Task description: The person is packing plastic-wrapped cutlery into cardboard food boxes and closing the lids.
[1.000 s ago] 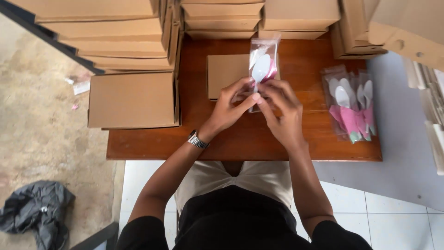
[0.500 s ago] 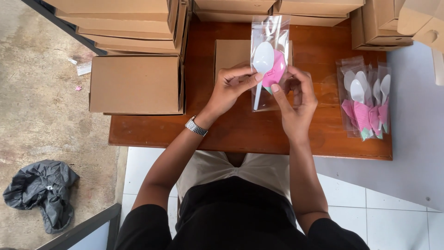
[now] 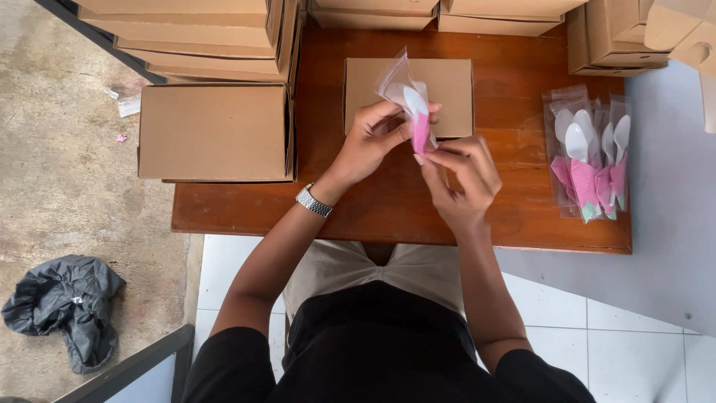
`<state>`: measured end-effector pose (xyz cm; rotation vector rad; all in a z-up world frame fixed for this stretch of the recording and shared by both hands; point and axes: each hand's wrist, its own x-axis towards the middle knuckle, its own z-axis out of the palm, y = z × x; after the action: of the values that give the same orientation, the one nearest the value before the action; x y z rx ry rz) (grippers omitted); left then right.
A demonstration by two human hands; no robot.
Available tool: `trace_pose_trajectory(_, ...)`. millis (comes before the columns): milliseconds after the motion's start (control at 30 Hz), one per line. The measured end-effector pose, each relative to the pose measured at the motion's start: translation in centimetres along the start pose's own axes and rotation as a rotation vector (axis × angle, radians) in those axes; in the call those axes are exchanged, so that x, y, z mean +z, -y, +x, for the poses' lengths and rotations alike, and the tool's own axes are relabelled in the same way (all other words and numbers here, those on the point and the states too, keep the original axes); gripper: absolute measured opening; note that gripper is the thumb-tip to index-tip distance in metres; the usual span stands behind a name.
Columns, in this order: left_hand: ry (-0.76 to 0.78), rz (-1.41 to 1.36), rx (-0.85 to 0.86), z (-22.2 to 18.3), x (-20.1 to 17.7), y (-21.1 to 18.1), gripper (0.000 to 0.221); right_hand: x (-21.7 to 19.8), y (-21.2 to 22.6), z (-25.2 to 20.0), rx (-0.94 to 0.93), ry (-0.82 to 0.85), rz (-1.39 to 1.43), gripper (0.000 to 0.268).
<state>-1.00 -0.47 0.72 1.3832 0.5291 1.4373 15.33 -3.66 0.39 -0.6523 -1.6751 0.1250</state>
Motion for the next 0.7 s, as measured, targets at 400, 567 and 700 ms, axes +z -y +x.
trace_pose_trajectory(400, 0.063, -0.094, -0.071, 0.2, -1.0, 0.3, 0.021, -0.2, 0.3, -0.7, 0.414, -0.074, 0.268, 0.030)
trace_pose_trajectory(567, 0.052, 0.072, -0.123, 0.3, 0.2, -1.4, 0.027, -1.6, 0.7, -0.5, 0.518, -0.079, 0.340, 0.030)
trace_pose_trajectory(700, 0.017, 0.113, -0.182, 0.4, 0.1, -1.2, 0.025, -8.5, -1.7, 0.2, 0.545, -0.148, 0.095, 0.029)
